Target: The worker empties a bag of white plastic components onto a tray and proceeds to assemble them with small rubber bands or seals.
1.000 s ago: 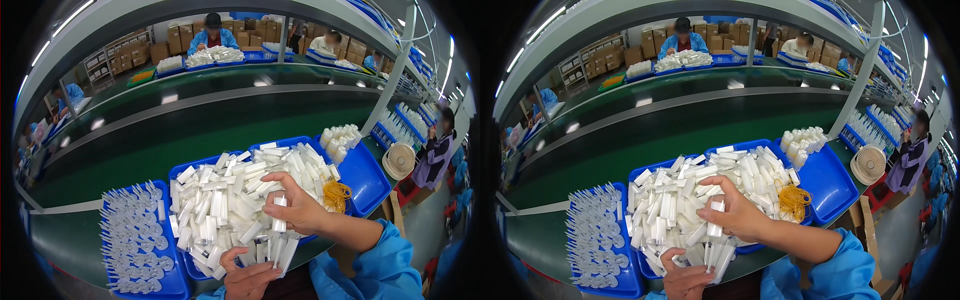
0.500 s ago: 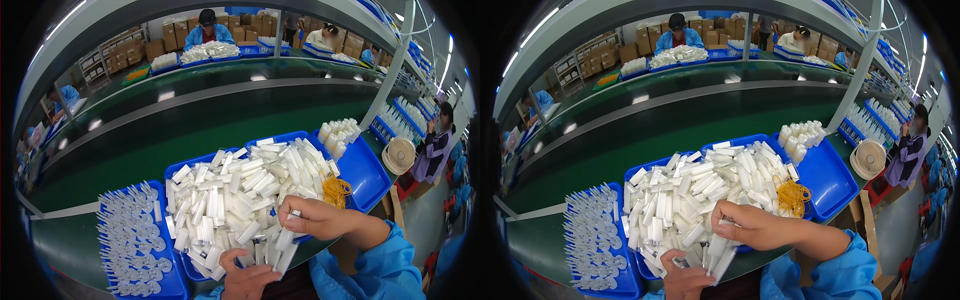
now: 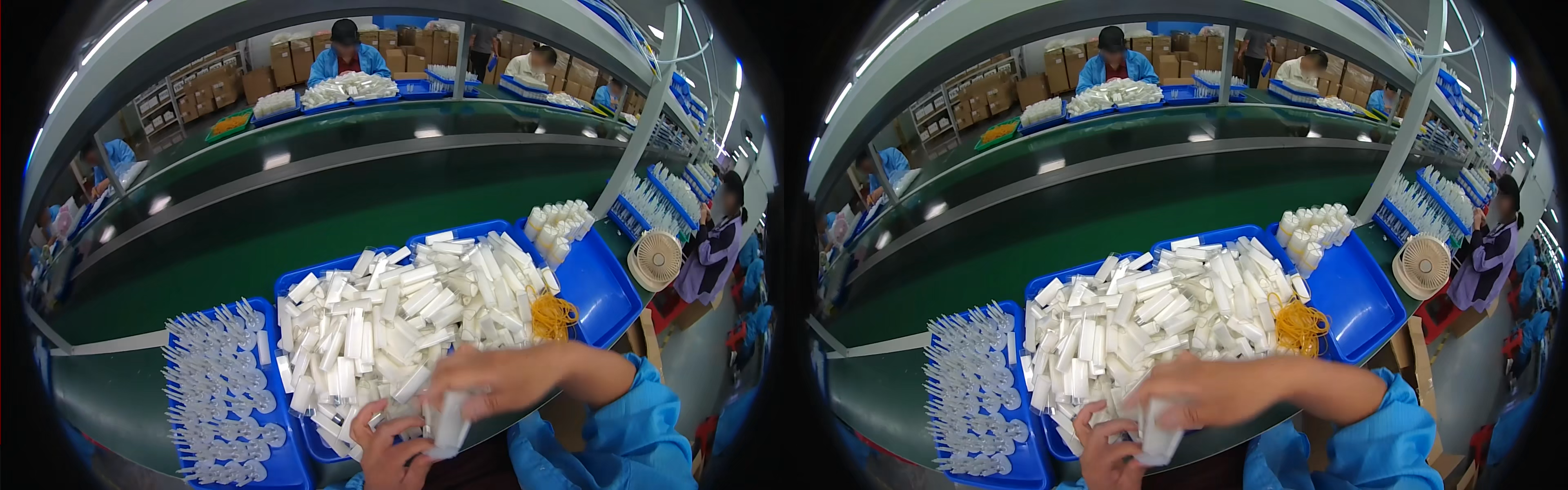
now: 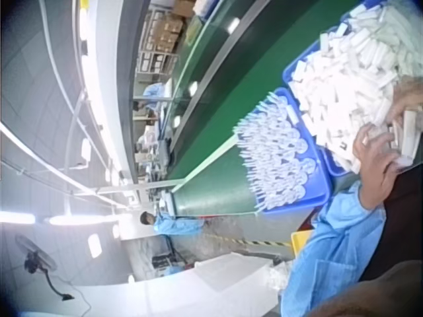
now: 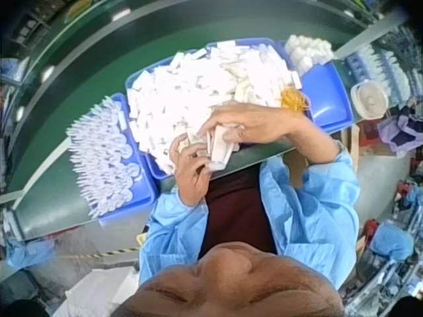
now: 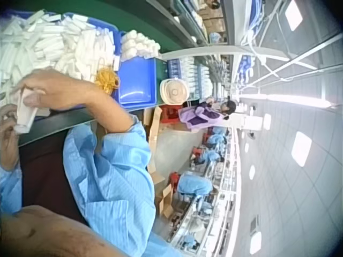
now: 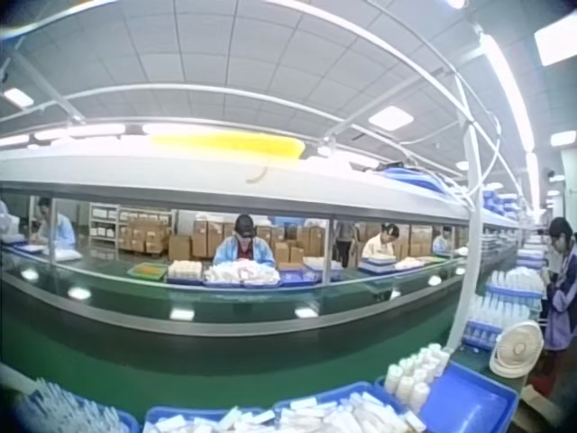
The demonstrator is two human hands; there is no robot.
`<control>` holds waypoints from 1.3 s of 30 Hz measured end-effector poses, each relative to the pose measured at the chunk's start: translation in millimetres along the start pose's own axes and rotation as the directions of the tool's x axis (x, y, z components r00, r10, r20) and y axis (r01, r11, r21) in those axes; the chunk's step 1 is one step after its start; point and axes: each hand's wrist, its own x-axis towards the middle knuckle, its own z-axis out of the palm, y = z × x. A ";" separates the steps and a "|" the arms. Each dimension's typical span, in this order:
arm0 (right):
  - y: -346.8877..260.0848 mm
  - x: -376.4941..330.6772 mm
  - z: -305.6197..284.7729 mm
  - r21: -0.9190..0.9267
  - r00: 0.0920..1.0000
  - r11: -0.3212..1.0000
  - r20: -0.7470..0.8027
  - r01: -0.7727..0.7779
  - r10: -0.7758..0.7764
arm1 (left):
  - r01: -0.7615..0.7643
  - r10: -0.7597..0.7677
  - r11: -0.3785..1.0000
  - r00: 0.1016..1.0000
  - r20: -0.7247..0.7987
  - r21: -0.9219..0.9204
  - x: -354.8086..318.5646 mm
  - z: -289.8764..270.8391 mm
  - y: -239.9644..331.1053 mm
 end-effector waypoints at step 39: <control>25.0 -11.1 -12.6 -0.109 0.935 0.968 -0.253 0.227 -0.248 | -0.081 0.081 0.995 0.997 0.012 -0.058 7.8 4.9 6.1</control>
